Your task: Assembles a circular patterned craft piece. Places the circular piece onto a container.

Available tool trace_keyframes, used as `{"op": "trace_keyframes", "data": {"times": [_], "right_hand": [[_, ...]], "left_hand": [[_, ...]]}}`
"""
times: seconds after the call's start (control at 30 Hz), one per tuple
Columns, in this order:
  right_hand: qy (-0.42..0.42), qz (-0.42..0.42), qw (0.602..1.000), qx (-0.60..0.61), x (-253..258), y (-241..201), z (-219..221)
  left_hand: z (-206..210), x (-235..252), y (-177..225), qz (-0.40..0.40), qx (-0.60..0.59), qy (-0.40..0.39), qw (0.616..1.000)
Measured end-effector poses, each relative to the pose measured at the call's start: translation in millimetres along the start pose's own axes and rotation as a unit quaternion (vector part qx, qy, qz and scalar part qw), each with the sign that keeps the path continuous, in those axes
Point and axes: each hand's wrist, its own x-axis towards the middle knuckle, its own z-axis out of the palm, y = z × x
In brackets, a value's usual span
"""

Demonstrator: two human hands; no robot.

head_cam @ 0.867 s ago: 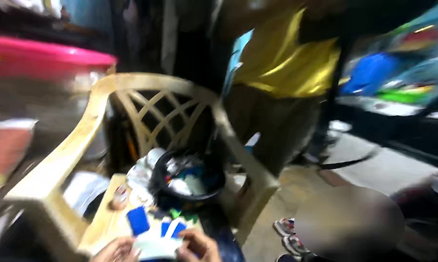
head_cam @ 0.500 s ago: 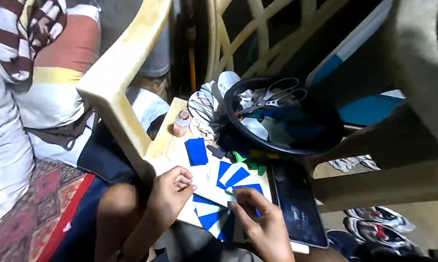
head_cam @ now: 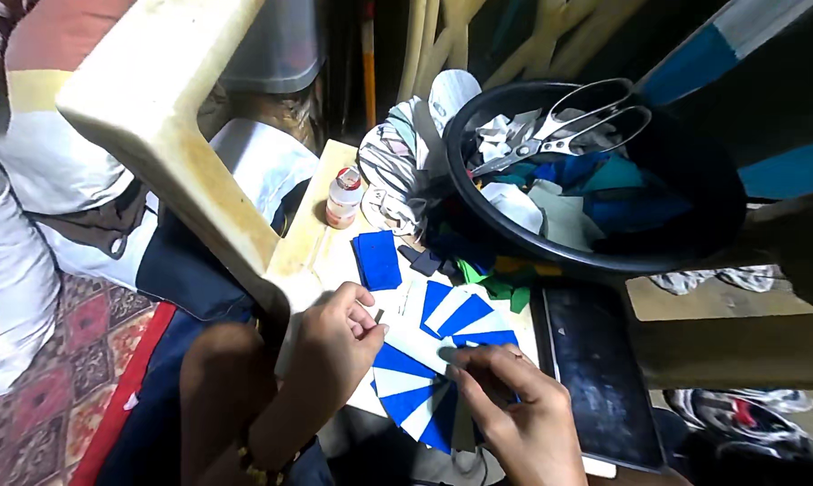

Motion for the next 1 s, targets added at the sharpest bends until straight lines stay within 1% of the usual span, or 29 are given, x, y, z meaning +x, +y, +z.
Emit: {"op": "trace_keyframes", "data": {"times": [0.23,0.5,0.8,1.0], "right_hand": [[-0.004,-0.014,1.0,-0.001,-2.0,-4.3,-5.8],[-0.003,0.027,1.0,0.015,-4.0,-5.9,-4.6],[-0.016,0.058,0.998,0.027,-4.7,-9.3,-4.7],[-0.017,0.043,0.999,0.019,-3.8,-6.4,-4.4]], "left_hand": [[1.9,-0.6,-4.2,0.033,-0.004,0.013,0.999],[-1.0,1.0,-2.8,0.024,0.011,-0.009,1.0],[0.5,2.3,-3.9,0.028,0.031,-0.008,0.999],[-0.8,3.2,-1.3,0.018,0.046,-0.021,0.999]]}}
